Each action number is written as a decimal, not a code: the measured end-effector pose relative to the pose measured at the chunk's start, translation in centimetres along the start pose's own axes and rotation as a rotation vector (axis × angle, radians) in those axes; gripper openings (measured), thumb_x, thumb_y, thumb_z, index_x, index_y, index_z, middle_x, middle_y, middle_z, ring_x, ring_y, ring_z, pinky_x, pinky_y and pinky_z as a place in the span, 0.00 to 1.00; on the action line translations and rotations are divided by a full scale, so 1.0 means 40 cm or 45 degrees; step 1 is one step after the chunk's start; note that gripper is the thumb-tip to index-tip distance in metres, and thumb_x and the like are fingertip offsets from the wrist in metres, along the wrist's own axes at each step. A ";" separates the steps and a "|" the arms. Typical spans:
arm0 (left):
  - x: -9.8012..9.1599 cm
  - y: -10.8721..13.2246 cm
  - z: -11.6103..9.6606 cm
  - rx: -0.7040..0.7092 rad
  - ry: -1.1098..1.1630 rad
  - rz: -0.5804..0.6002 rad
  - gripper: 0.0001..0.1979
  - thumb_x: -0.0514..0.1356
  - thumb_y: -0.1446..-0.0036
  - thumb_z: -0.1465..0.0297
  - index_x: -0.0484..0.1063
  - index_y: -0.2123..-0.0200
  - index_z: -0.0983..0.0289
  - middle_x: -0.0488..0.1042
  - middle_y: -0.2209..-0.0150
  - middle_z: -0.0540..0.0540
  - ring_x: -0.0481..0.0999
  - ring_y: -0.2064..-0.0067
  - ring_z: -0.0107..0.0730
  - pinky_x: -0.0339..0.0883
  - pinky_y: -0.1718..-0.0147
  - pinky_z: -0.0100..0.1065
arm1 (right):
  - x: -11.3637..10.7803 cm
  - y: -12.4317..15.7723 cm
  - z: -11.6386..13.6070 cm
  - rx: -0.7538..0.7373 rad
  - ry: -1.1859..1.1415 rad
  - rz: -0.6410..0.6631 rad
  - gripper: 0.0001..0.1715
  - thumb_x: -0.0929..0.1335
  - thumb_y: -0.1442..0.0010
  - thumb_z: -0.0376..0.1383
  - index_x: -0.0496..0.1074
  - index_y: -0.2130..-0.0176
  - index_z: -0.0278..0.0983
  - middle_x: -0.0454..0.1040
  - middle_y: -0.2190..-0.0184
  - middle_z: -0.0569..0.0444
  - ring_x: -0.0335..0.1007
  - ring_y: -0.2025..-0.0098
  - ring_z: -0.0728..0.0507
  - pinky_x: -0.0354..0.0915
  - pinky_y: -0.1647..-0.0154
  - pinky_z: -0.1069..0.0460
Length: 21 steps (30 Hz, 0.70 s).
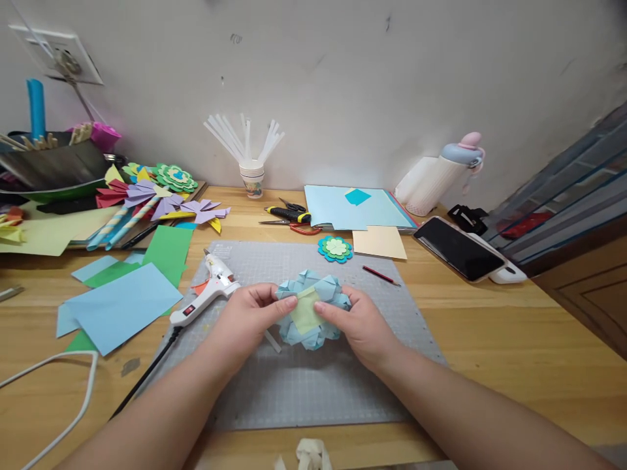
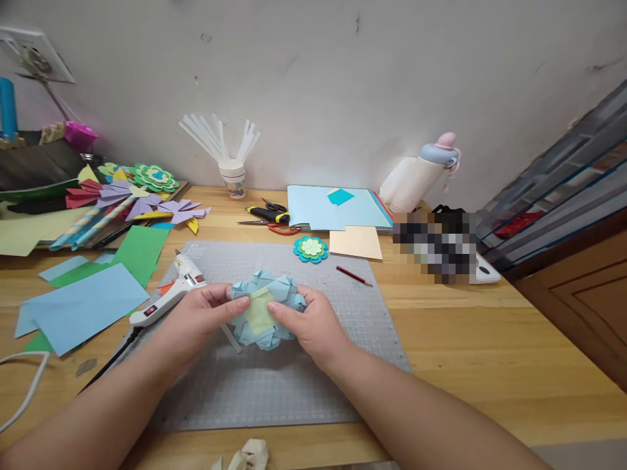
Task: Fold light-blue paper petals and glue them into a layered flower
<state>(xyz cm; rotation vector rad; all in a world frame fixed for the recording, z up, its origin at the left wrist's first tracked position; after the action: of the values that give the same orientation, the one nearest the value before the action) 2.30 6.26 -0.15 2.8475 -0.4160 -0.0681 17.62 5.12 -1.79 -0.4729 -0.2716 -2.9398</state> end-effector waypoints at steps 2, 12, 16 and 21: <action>0.003 -0.002 -0.004 0.010 -0.073 -0.007 0.14 0.62 0.52 0.59 0.72 0.72 0.66 0.75 0.74 0.52 0.71 0.73 0.29 0.66 0.70 0.31 | -0.003 -0.002 -0.002 -0.014 -0.006 -0.028 0.17 0.76 0.53 0.41 0.77 0.64 0.34 0.79 0.71 0.54 0.72 0.71 0.47 0.69 0.68 0.54; -0.193 0.042 -0.101 0.042 -1.038 -0.599 0.21 0.58 0.53 0.58 0.72 0.57 0.62 0.75 0.58 0.62 0.72 0.52 0.58 0.61 0.53 0.52 | -0.018 -0.012 -0.012 -0.010 -0.118 -0.093 0.19 0.76 0.53 0.41 0.75 0.62 0.35 0.79 0.67 0.53 0.73 0.68 0.46 0.69 0.66 0.53; -0.240 0.068 -0.063 0.018 -1.363 -0.700 0.21 0.58 0.53 0.57 0.73 0.61 0.67 0.74 0.59 0.72 0.66 0.48 0.76 0.50 0.51 0.66 | -0.014 -0.012 -0.016 0.021 -0.149 -0.085 0.20 0.76 0.53 0.42 0.74 0.62 0.34 0.79 0.68 0.52 0.73 0.69 0.46 0.69 0.67 0.53; -0.279 0.097 -0.016 0.022 -1.325 -0.758 0.23 0.51 0.45 0.58 0.71 0.52 0.65 0.74 0.54 0.69 0.68 0.48 0.68 0.52 0.48 0.61 | -0.006 -0.009 -0.012 0.027 -0.171 -0.076 0.20 0.76 0.54 0.41 0.75 0.63 0.34 0.79 0.69 0.52 0.72 0.69 0.46 0.68 0.68 0.53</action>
<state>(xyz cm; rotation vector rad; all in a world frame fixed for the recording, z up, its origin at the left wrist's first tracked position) -9.39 6.05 1.56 2.5983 0.2849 -1.6570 17.63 5.39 -2.35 -0.6716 -0.3380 -2.9643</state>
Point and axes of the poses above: each hand's wrist, its own y-axis away from the middle knuckle, its own x-axis out of the palm, z = x × y, the point moved 6 cm from there along -y, towards the middle knuckle
